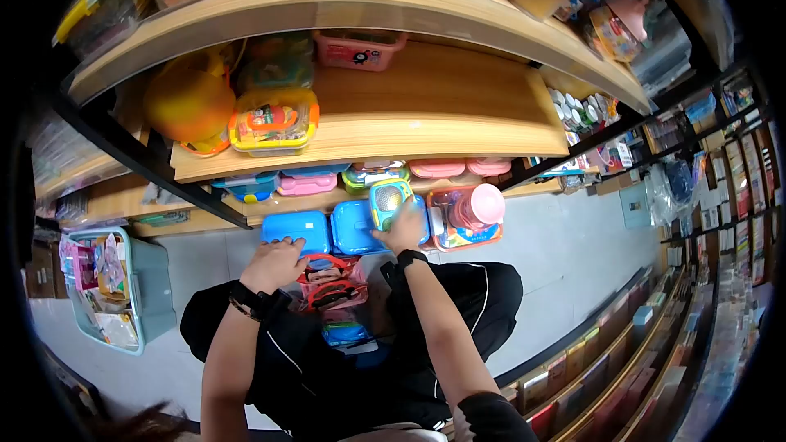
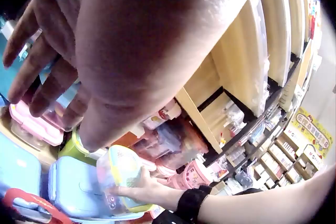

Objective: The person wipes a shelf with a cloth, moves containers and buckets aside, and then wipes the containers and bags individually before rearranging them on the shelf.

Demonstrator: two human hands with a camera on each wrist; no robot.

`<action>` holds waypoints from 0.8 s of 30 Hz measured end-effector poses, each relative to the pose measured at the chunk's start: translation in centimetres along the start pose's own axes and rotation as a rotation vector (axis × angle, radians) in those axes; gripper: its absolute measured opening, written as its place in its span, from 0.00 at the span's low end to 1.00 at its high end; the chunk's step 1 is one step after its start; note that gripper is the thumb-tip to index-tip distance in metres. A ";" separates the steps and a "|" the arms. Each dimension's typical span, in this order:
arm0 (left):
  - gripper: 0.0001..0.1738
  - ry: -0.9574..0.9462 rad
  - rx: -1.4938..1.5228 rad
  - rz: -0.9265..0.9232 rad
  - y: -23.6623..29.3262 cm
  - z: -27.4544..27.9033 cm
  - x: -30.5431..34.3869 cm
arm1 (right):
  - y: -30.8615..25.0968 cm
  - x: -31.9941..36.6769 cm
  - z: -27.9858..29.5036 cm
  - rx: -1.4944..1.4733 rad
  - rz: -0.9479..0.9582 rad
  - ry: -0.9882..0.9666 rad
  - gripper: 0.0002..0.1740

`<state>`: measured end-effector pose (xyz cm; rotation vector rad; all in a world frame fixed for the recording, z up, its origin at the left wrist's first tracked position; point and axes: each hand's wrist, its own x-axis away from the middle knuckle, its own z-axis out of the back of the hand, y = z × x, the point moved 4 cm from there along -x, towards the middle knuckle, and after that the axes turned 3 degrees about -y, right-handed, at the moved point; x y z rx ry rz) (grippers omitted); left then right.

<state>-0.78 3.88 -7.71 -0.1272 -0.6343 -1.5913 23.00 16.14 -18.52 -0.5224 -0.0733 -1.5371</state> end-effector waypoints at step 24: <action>0.24 -0.050 0.052 0.033 -2.1 -0.2 0.7 | -8.6 7.3 29.4 -0.442 0.718 0.173 0.62</action>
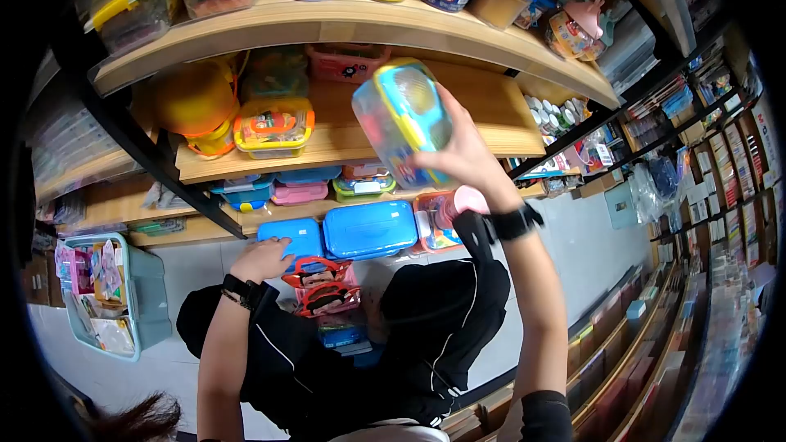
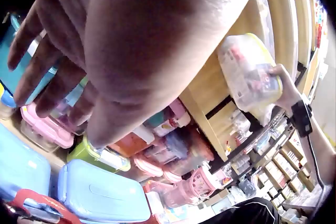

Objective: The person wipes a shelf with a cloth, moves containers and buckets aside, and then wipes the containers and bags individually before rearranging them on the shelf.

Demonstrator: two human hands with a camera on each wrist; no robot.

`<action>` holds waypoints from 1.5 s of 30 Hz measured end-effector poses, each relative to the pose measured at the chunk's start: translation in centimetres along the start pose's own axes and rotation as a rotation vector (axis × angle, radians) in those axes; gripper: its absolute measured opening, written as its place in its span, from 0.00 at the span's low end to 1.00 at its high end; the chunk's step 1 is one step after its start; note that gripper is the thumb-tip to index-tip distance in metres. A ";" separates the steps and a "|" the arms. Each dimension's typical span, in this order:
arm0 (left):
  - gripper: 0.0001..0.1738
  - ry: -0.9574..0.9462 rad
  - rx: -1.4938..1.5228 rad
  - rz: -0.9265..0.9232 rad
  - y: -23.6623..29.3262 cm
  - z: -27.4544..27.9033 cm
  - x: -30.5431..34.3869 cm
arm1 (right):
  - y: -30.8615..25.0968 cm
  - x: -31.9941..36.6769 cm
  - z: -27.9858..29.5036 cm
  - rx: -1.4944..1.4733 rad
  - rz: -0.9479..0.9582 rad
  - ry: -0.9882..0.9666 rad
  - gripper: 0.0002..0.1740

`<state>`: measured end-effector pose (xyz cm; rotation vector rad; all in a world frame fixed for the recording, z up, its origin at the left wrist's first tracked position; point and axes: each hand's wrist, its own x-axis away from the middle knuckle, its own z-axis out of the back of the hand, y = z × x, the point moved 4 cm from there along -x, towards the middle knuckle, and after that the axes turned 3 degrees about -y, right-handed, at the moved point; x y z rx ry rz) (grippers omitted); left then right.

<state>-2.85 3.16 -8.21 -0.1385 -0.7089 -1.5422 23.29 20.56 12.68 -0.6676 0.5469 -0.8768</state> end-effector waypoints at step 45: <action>0.17 0.146 -0.055 -0.071 1.6 -1.4 0.0 | 4.3 -14.0 -8.1 0.759 0.515 -0.219 0.50</action>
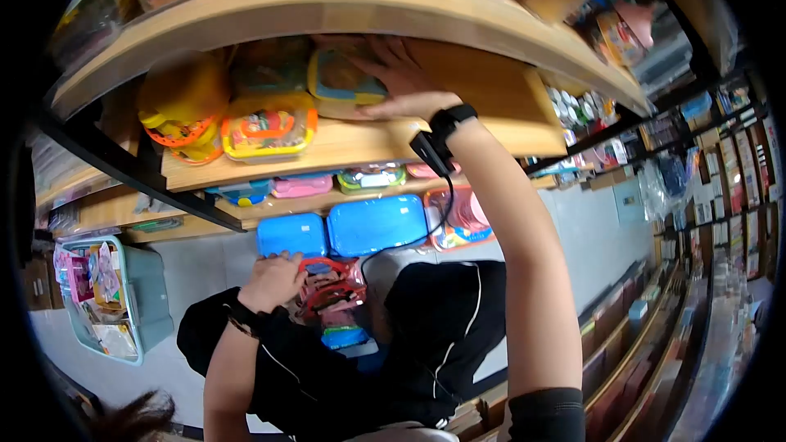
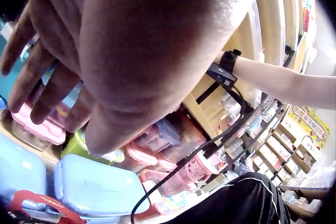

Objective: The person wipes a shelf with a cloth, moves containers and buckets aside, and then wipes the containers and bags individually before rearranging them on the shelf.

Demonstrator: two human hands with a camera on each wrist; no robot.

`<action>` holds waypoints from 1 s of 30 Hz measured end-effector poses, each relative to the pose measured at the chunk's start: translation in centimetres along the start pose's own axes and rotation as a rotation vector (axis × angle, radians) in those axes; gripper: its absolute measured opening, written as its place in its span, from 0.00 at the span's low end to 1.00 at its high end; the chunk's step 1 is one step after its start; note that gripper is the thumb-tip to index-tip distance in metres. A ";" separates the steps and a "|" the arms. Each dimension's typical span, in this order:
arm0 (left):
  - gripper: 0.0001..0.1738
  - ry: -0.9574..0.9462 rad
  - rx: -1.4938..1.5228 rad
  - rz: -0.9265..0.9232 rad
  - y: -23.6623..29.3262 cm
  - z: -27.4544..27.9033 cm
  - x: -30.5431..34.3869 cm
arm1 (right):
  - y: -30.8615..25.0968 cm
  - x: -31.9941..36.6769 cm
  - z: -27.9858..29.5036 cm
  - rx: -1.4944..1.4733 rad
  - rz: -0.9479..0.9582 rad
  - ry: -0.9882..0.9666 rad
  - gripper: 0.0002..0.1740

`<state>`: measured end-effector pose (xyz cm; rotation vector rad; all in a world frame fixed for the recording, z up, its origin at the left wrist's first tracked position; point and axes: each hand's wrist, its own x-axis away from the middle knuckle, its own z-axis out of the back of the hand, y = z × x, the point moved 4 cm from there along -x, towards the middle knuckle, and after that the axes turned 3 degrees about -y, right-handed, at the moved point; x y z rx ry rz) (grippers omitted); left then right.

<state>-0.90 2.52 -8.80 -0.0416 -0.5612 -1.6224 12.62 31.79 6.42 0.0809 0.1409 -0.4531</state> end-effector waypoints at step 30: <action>0.24 -0.146 0.026 0.025 -2.5 -1.9 -1.6 | 3.9 32.8 -14.2 -0.235 -0.922 0.202 0.52</action>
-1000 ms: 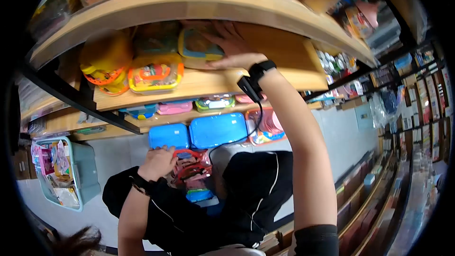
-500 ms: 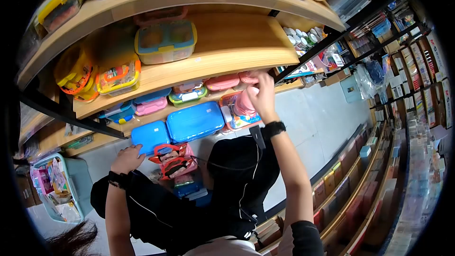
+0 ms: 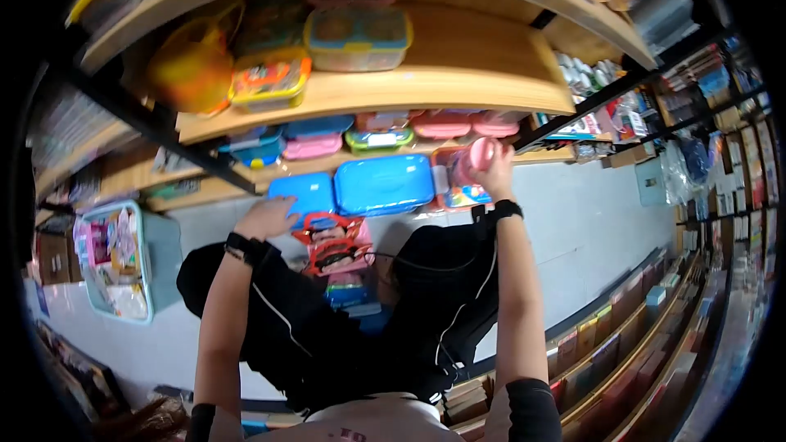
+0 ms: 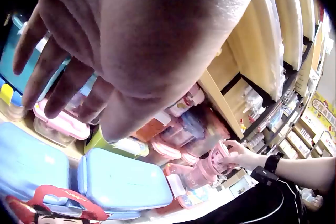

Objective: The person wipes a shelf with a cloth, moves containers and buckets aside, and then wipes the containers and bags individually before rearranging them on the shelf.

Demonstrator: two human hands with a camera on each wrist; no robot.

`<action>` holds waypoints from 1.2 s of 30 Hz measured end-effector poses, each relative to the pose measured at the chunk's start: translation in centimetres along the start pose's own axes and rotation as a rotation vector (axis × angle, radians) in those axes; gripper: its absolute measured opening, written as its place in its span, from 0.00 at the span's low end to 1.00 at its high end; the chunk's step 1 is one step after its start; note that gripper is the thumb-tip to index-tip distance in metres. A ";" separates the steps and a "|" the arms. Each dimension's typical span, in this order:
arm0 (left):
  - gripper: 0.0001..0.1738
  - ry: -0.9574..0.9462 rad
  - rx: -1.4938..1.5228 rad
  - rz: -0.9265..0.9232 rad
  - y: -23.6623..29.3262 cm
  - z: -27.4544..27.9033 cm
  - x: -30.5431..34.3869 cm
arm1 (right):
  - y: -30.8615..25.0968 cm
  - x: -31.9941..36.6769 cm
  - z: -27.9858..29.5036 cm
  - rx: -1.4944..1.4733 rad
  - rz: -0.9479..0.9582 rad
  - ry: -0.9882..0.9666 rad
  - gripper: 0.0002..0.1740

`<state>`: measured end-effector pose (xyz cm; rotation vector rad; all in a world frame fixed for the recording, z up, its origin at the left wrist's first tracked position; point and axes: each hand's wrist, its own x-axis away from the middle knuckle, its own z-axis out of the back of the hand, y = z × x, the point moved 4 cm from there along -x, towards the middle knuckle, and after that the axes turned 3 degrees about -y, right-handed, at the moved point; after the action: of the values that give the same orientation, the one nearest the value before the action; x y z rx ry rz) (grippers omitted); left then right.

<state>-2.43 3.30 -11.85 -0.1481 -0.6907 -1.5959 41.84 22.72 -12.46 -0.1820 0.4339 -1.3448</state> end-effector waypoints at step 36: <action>0.18 0.175 0.028 0.063 -1.6 1.0 3.3 | -19.4 -8.7 10.8 -0.395 0.354 0.391 0.37</action>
<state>-4.81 1.00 -9.99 -0.0097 -0.5668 -1.5177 27.36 25.47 6.26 -0.1574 1.0147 -0.9321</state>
